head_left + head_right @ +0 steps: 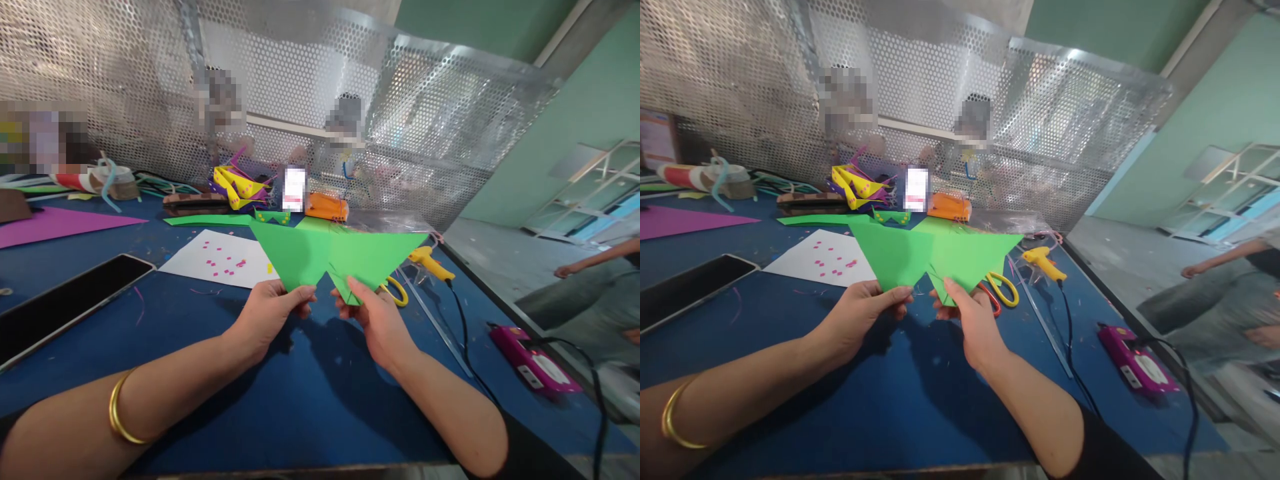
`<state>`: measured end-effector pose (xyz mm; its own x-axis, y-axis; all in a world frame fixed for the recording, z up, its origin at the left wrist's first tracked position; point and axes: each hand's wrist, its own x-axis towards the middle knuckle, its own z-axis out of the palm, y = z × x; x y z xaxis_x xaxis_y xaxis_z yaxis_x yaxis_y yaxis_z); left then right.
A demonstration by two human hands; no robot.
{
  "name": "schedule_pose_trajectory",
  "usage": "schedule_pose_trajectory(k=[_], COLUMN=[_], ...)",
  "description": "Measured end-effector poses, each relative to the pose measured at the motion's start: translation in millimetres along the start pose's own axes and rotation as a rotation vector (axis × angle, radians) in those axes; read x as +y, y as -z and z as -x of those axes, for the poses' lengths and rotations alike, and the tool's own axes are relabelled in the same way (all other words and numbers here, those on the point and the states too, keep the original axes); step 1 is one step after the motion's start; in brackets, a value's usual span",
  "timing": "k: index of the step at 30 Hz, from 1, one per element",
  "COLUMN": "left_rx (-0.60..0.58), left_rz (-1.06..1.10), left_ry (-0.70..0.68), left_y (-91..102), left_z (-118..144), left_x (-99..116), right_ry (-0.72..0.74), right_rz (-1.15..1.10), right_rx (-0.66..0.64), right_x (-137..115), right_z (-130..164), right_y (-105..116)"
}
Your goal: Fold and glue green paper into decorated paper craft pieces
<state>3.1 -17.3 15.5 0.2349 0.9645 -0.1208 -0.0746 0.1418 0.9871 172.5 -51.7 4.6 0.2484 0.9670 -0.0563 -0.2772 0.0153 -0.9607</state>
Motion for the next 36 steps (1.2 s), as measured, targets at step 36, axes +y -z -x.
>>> schedule_pose_trajectory(k=[36], left_rx=[0.027], left_rz=[0.249], left_ry=[0.072], left_y=[-0.2], left_z=[-3.9], left_x=[-0.3], right_ry=[0.082], right_rz=[0.003], right_rx=[0.056], right_x=[2.5], right_z=[0.3], right_y=[-2.8])
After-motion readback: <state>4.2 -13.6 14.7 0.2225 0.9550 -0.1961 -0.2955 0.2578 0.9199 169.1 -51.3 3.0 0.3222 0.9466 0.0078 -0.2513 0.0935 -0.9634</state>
